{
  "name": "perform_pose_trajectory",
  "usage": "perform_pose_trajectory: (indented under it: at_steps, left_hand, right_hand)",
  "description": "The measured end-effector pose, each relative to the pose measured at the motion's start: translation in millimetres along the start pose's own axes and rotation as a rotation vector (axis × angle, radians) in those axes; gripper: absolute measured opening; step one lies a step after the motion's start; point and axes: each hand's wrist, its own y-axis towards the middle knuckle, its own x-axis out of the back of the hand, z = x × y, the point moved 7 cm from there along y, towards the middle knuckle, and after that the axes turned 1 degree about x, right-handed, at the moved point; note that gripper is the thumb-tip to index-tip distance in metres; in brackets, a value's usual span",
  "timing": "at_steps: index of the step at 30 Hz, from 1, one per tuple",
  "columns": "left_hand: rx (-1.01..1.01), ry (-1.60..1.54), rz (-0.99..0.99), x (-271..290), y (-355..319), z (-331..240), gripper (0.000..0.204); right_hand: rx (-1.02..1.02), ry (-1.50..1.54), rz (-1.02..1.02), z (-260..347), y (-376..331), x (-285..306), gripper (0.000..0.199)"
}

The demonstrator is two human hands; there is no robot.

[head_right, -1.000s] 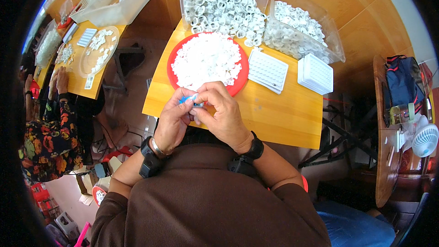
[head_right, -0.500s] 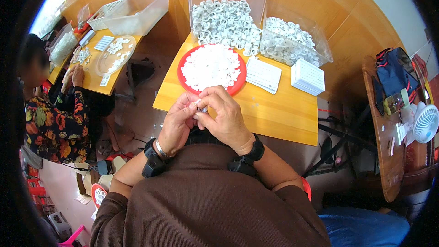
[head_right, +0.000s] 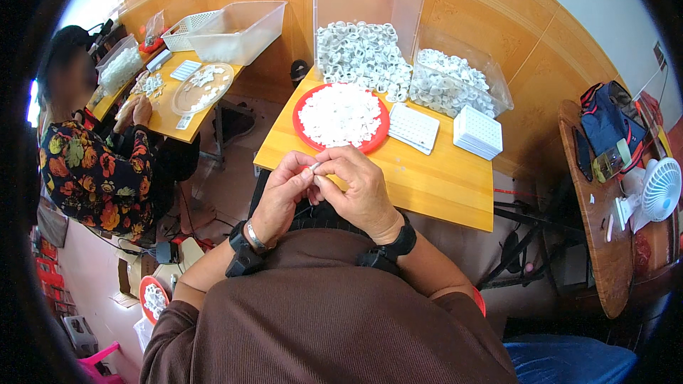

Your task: Manually assembling small white plastic components into larger circular housings.

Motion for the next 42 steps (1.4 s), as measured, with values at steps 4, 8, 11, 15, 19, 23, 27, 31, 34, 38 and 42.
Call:
perform_pose_trajectory:
  at_steps: [4, 8, 11, 15, 19, 23, 27, 31, 34, 38, 42]
  left_hand:
    - [-0.007, 0.049, 0.009, 2, -4, 1, 0.016]
    - [-0.013, 0.096, 0.005, 1, -7, 3, 0.015]
    - [-0.011, 0.091, 0.011, -1, -8, 4, 0.015]
    - [-0.012, 0.085, 0.038, -9, -5, 1, 0.016]
    - [0.012, 0.093, 0.061, -11, -2, 7, 0.018]
    - [-0.075, 0.099, 0.109, -14, -2, 0, 0.017]
    - [-0.070, 0.122, 0.071, -10, -6, -6, 0.021]
    - [-0.069, 0.127, -0.011, 2, 1, -7, 0.027]
    - [-0.086, 0.198, -0.022, 7, 11, -2, 0.028]
    - [-0.090, 0.309, -0.051, 14, 25, 2, 0.025]
    - [-0.065, 0.372, -0.035, 22, 38, 7, 0.025]
  right_hand:
    - [0.030, -0.062, 0.005, 9, -1, -1, 0.014]
    - [0.055, -0.166, -0.006, 19, -4, -1, 0.013]
    - [0.066, -0.228, -0.010, 24, -6, -3, 0.013]
    - [0.077, -0.297, -0.049, 28, -6, 1, 0.012]
    - [0.072, -0.335, -0.099, 29, -11, 5, 0.013]
    - [0.051, -0.243, -0.141, 24, -17, 13, 0.017]
    - [0.027, -0.140, -0.107, 20, -16, 9, 0.021]
    - [-0.016, -0.070, -0.053, 13, -7, -1, 0.026]
    - [-0.065, -0.056, -0.056, -5, -6, -5, 0.027]
    - [-0.105, -0.070, -0.045, -27, -6, -10, 0.027]
    - [-0.151, -0.005, -0.072, -49, -4, -14, 0.028]
